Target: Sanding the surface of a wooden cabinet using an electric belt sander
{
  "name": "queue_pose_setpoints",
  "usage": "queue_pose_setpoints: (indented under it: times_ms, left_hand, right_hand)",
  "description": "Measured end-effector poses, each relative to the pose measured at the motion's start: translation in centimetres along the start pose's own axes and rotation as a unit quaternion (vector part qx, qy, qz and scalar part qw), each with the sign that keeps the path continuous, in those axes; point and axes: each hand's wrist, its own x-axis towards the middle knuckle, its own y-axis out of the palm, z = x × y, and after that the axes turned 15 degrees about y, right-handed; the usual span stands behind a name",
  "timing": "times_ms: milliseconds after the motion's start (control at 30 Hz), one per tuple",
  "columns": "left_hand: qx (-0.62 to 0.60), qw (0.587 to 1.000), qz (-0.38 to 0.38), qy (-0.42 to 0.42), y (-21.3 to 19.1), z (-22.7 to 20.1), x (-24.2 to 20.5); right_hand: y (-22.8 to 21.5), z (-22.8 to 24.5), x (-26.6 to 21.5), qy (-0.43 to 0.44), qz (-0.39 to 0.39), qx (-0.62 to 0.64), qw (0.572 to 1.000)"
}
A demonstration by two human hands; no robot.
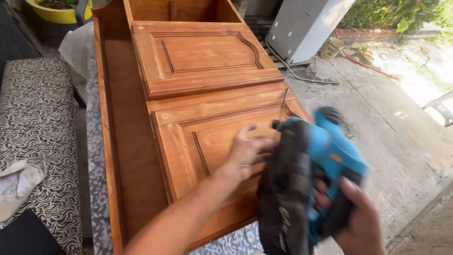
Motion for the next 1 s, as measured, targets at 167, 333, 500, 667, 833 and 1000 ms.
queue_pose_setpoints:
  times_ms: [167,333,500,667,833,1000]
  left_hand:
    - [0.088,0.978,0.181,0.046,8.3,2.0,-5.2]
    - [0.299,0.914,0.269,-0.044,11.2,10.7,-10.1]
    - [0.386,0.837,0.318,0.221,6.3,21.5,-16.7]
    - [0.453,0.812,0.248,0.27,2.7,28.1,-20.6]
    - [0.367,0.892,0.248,-0.093,0.2,36.0,-22.1]
    - [0.425,0.816,0.309,-0.239,-3.4,40.7,-26.5]
  right_hand:
    - [-5.0,-5.7,-9.1,-0.189,0.085,0.058,0.977]
    - [-11.1,-11.4,-15.5,-0.284,0.009,0.058,0.957]
    - [-14.4,-16.3,-22.2,-0.305,-0.087,0.094,0.944]
    - [-17.7,-20.9,-25.0,-0.321,-0.229,0.073,0.916]
    - [-21.4,-26.0,-30.1,-0.251,-0.287,0.105,0.919]
    - [-22.9,-29.0,-33.3,-0.259,-0.246,0.134,0.925]
